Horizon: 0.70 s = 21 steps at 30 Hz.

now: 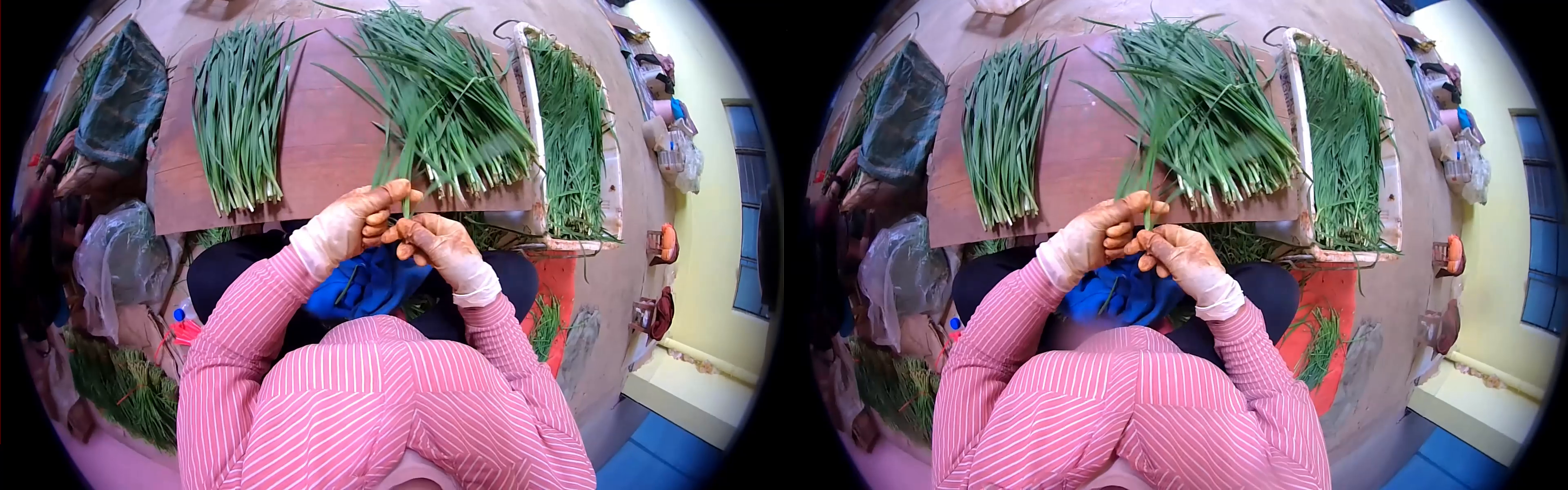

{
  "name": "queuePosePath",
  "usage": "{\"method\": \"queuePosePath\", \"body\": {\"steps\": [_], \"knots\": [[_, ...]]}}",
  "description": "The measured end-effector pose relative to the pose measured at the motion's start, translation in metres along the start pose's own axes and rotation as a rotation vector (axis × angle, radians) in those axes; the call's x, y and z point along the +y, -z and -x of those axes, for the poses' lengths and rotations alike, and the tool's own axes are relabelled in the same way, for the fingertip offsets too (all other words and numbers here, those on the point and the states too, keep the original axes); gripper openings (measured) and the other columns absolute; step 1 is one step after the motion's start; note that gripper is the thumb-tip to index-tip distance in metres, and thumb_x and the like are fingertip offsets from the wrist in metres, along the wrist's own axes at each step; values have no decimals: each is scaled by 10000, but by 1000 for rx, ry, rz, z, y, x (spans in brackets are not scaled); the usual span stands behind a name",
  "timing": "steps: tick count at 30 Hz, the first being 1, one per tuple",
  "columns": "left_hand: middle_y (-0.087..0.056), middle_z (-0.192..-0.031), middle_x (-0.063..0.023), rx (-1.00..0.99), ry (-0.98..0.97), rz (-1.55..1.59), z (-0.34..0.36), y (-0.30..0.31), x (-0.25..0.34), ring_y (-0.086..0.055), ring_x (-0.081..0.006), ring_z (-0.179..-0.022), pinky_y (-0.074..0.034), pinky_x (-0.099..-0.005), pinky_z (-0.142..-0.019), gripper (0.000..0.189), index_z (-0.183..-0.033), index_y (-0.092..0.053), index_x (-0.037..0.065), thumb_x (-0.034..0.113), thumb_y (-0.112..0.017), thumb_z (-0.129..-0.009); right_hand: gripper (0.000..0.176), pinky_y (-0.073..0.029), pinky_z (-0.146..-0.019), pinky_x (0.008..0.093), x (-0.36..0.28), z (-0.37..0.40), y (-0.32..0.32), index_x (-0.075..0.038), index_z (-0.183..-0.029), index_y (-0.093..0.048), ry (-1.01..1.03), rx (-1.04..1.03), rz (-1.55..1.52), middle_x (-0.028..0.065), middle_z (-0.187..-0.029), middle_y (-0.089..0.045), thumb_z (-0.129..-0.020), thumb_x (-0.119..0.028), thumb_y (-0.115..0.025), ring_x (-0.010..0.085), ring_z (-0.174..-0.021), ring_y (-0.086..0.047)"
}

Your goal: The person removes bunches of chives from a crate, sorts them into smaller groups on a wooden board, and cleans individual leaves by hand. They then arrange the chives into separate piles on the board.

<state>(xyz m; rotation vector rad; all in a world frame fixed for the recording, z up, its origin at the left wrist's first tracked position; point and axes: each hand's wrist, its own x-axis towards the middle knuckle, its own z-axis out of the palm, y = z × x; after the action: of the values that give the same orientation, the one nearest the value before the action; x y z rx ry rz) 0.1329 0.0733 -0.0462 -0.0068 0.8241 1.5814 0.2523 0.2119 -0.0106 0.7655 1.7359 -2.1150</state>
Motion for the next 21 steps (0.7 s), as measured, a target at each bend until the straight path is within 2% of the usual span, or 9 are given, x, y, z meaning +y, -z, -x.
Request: {"method": "queuePosePath", "body": {"steps": [3,5,12,14,16,17,18,20,21], "knots": [[-305,-485,91,61,4,-10,-2,3,-5,-262,-34,-402,-220,-209,-407,364,-1110,-601,41,359,-555,-939,197,-377,-537,172,-1,-4,-6,-26,-920,-650,-80,-40,23,13,-788,-660,-929,-214,-592,35,-596,-495],[-340,-493,88,112,31,-57,-2,5,-3,-261,-34,-395,-206,-222,-383,312,-1026,-617,46,338,-581,-926,185,-388,-542,176,3,-9,-15,-21,-872,-632,99,187,160,15,-749,-650,-890,-204,-653,38,-588,-491],[-331,-502,94,166,-64,-33,-11,9,-8,-248,-31,-399,-174,-216,-386,342,-1083,-621,31,330,-590,-921,164,-384,-529,172,29,-16,-22,-17,-829,-615,101,336,-108,11,-741,-645,-855,-160,-691,34,-581,-488],[-325,-500,95,174,-68,-7,-12,14,-7,-244,-30,-400,-170,-215,-386,331,-1079,-624,32,322,-589,-923,209,-397,-512,194,40,-8,-21,-20,-790,-643,-13,254,81,5,-682,-640,-848,-215,-692,46,-539,-492],[-310,-498,99,159,-109,10,-13,20,-3,-236,-26,-404,-161,-215,-384,308,-1069,-631,35,305,-589,-928,259,-420,-521,217,74,-2,-5,-23,-780,-665,-156,-66,291,-1,-660,-636,-847,-272,-688,60,-529,-509],[-310,-501,101,166,-100,14,-13,21,-1,-235,-26,-405,-166,-214,-385,306,-1070,-631,34,303,-586,-930,278,-448,-590,214,77,-2,6,-35,-894,-684,-300,-243,558,5,-769,-672,-892,-309,-640,69,-623,-559],[-311,-503,103,173,-93,19,-12,21,0,-235,-26,-405,-170,-213,-386,305,-1072,-630,33,301,-583,-933,278,-448,-590,214,84,-3,11,-35,-894,-684,-301,-243,557,5,-769,-672,-892,-309,-640,69,-623,-559],[-315,-504,101,179,-86,4,-13,20,-4,-242,-27,-408,-178,-211,-389,316,-1077,-629,30,307,-585,-931,348,-443,-613,216,81,0,10,-44,-936,-685,-54,33,238,-11,-851,-678,-923,-378,-588,69,-661,-570],[-319,-505,99,182,-76,-16,-13,18,-6,-250,-28,-411,-186,-210,-392,327,-1082,-627,27,314,-586,-930,405,-427,-618,206,73,-1,12,-41,-1021,-660,-65,58,121,-1,-926,-680,-943,-419,-539,66,-690,-576]]}}
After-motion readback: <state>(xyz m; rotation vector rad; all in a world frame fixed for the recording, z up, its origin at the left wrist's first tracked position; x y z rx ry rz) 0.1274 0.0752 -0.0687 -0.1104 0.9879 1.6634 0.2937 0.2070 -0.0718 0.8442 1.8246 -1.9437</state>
